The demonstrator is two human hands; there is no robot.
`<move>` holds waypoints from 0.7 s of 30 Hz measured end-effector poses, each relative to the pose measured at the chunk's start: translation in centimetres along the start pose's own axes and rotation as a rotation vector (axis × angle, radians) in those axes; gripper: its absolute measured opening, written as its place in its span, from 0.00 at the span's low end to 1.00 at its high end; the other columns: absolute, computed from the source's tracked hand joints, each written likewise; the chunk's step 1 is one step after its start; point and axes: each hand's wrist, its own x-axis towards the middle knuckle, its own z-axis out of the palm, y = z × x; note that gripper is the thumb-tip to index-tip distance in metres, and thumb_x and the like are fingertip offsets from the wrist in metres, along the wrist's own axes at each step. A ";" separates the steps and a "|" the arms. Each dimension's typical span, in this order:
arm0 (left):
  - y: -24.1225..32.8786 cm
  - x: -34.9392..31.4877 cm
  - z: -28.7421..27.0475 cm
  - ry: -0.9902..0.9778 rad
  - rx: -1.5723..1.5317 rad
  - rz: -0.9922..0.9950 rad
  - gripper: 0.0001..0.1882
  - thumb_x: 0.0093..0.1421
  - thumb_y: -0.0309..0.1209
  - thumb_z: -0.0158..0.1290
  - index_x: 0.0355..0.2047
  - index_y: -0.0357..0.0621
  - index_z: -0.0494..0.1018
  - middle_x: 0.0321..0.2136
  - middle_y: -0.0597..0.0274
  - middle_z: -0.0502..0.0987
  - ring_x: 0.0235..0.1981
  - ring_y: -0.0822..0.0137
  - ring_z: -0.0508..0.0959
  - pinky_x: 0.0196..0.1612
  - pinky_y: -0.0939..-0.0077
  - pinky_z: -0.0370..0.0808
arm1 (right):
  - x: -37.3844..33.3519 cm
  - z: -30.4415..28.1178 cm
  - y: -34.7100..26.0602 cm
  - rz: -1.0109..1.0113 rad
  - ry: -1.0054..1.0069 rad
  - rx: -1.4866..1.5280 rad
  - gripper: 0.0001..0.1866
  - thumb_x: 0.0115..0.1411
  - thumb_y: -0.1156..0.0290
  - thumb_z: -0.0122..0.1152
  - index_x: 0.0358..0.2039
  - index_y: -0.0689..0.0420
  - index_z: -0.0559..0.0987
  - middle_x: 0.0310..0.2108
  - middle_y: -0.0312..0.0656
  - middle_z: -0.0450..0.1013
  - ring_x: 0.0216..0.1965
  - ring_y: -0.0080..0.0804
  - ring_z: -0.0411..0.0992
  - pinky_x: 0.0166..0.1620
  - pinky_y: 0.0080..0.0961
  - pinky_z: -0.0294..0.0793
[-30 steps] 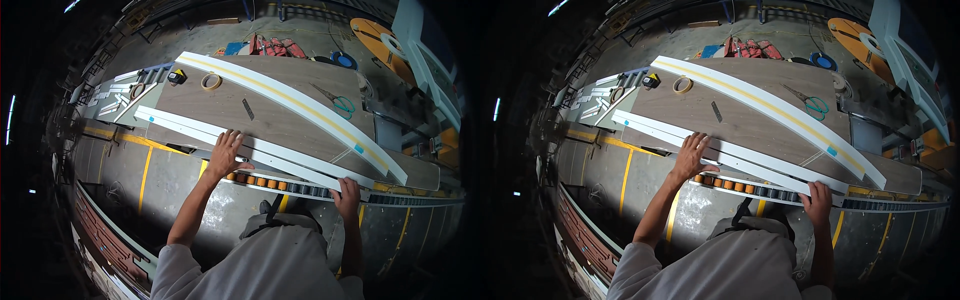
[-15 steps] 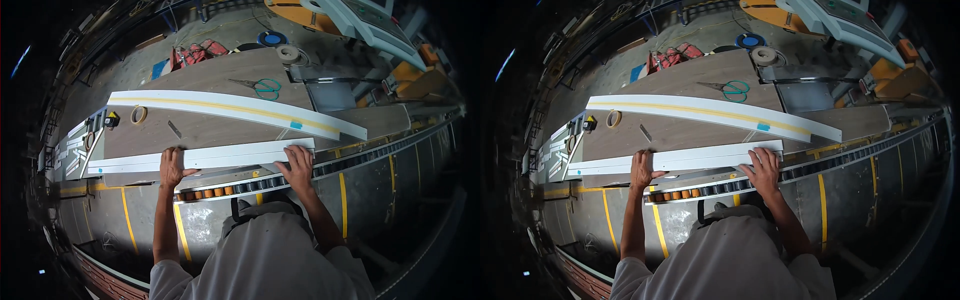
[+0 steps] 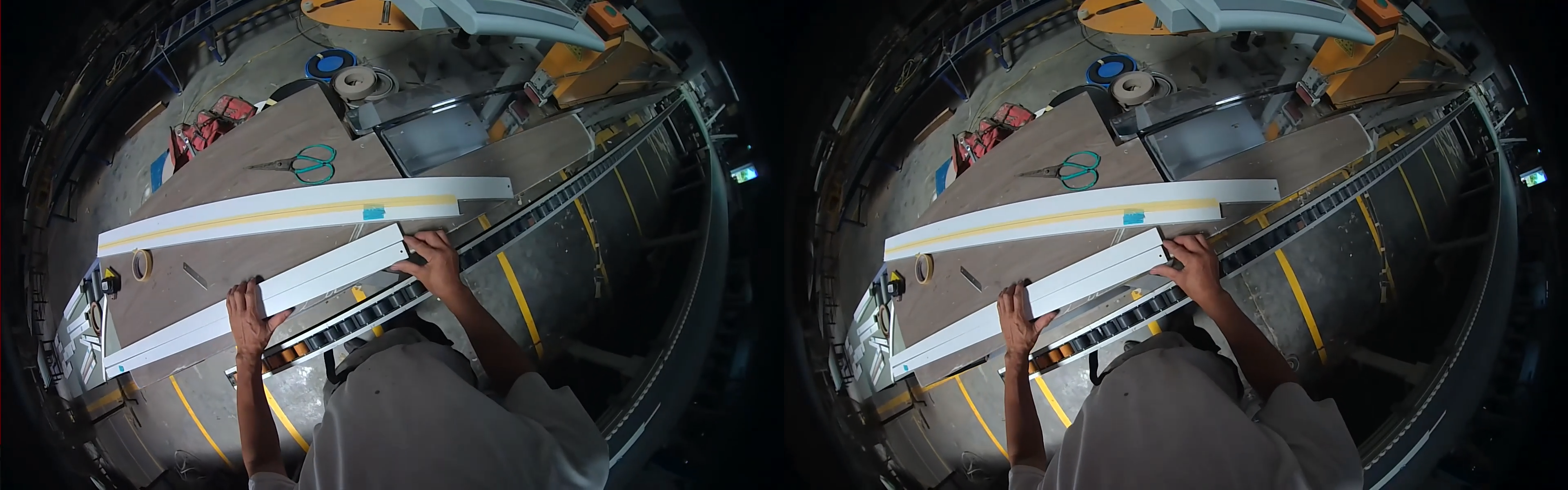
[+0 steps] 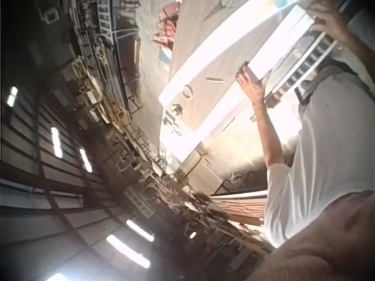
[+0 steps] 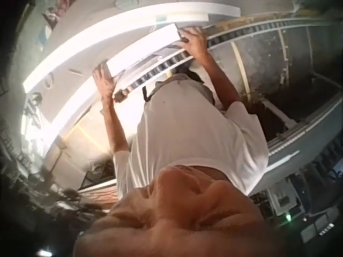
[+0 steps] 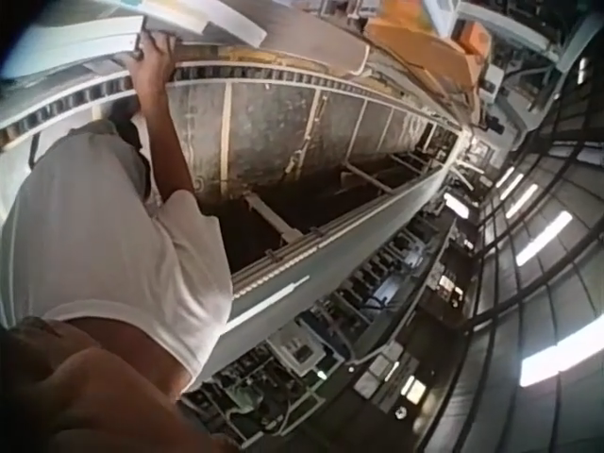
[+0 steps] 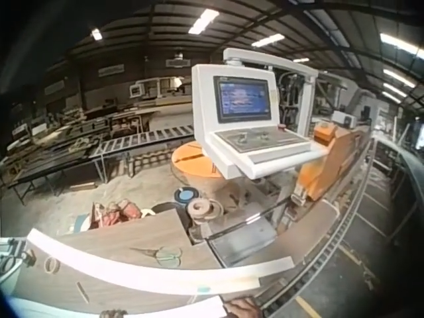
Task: Measuring wood strips and applying protective or marking tape to them in an industrial workshop.
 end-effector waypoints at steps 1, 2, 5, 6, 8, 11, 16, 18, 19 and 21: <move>0.1 0.1 -0.1 0.033 0.013 -0.004 0.54 0.48 0.67 0.62 0.62 0.36 0.65 0.56 0.44 0.69 0.57 0.44 0.68 0.63 0.47 0.63 | 0.1 0.0 0.0 -0.010 0.008 0.003 0.30 0.40 0.57 0.83 0.44 0.56 0.86 0.41 0.39 0.77 0.45 0.40 0.73 0.49 0.37 0.76; 0.1 0.1 -0.2 0.011 0.017 -0.007 0.54 0.48 0.67 0.62 0.62 0.36 0.65 0.56 0.44 0.69 0.57 0.44 0.68 0.63 0.47 0.63 | 0.1 0.0 0.1 -0.020 0.016 0.008 0.30 0.40 0.57 0.83 0.44 0.55 0.86 0.41 0.38 0.77 0.44 0.39 0.73 0.49 0.37 0.75; 0.1 0.0 -0.4 0.044 0.031 -0.027 0.51 0.48 0.65 0.64 0.59 0.36 0.66 0.55 0.45 0.70 0.57 0.45 0.68 0.63 0.47 0.63 | 0.2 0.1 0.2 -0.056 0.001 -0.031 0.29 0.40 0.56 0.82 0.44 0.55 0.86 0.40 0.37 0.77 0.44 0.38 0.73 0.49 0.36 0.72; 0.2 0.0 -0.4 0.058 0.040 -0.033 0.51 0.48 0.65 0.65 0.59 0.36 0.66 0.54 0.46 0.70 0.56 0.45 0.68 0.62 0.47 0.62 | 0.1 0.1 0.3 -0.052 -0.001 -0.030 0.29 0.40 0.56 0.82 0.44 0.55 0.86 0.40 0.37 0.77 0.44 0.38 0.73 0.49 0.36 0.72; 0.3 0.0 -0.1 0.072 0.052 -0.038 0.50 0.47 0.64 0.66 0.58 0.37 0.66 0.54 0.46 0.70 0.56 0.45 0.68 0.62 0.46 0.62 | 0.1 0.2 0.3 -0.056 -0.019 -0.033 0.28 0.41 0.55 0.81 0.43 0.54 0.87 0.38 0.36 0.77 0.44 0.36 0.72 0.51 0.36 0.69; 0.1 0.0 0.1 0.073 0.041 -0.049 0.50 0.47 0.63 0.66 0.57 0.37 0.66 0.53 0.46 0.70 0.56 0.44 0.68 0.62 0.46 0.62 | 0.2 0.2 0.2 -0.054 -0.011 -0.026 0.28 0.41 0.54 0.81 0.43 0.53 0.87 0.38 0.35 0.76 0.45 0.35 0.72 0.51 0.36 0.68; -0.1 0.2 -0.1 0.059 -0.005 -0.025 0.51 0.46 0.65 0.66 0.58 0.36 0.66 0.54 0.44 0.70 0.56 0.43 0.68 0.61 0.46 0.64 | 0.3 0.2 0.3 -0.050 -0.016 -0.018 0.29 0.41 0.54 0.81 0.43 0.53 0.87 0.38 0.34 0.76 0.44 0.35 0.71 0.48 0.36 0.68; 0.0 0.3 -0.1 0.057 0.015 -0.022 0.52 0.45 0.66 0.66 0.57 0.35 0.67 0.53 0.43 0.70 0.55 0.42 0.69 0.60 0.47 0.66 | 0.2 0.2 0.5 -0.044 -0.073 -0.027 0.29 0.41 0.55 0.81 0.44 0.54 0.87 0.37 0.34 0.76 0.43 0.36 0.71 0.48 0.37 0.67; 0.0 0.3 0.0 0.043 -0.012 -0.034 0.53 0.44 0.65 0.67 0.57 0.34 0.67 0.53 0.43 0.70 0.55 0.42 0.69 0.59 0.48 0.67 | 0.1 0.2 0.6 -0.047 -0.079 -0.032 0.28 0.42 0.55 0.81 0.44 0.54 0.86 0.37 0.35 0.76 0.42 0.36 0.71 0.47 0.37 0.67; -0.2 0.4 -0.1 0.043 -0.035 -0.049 0.53 0.42 0.64 0.68 0.56 0.34 0.67 0.52 0.43 0.70 0.54 0.42 0.70 0.58 0.49 0.69 | 0.0 0.0 0.9 -0.050 -0.056 -0.023 0.28 0.42 0.56 0.81 0.44 0.54 0.86 0.37 0.35 0.76 0.42 0.36 0.71 0.48 0.37 0.67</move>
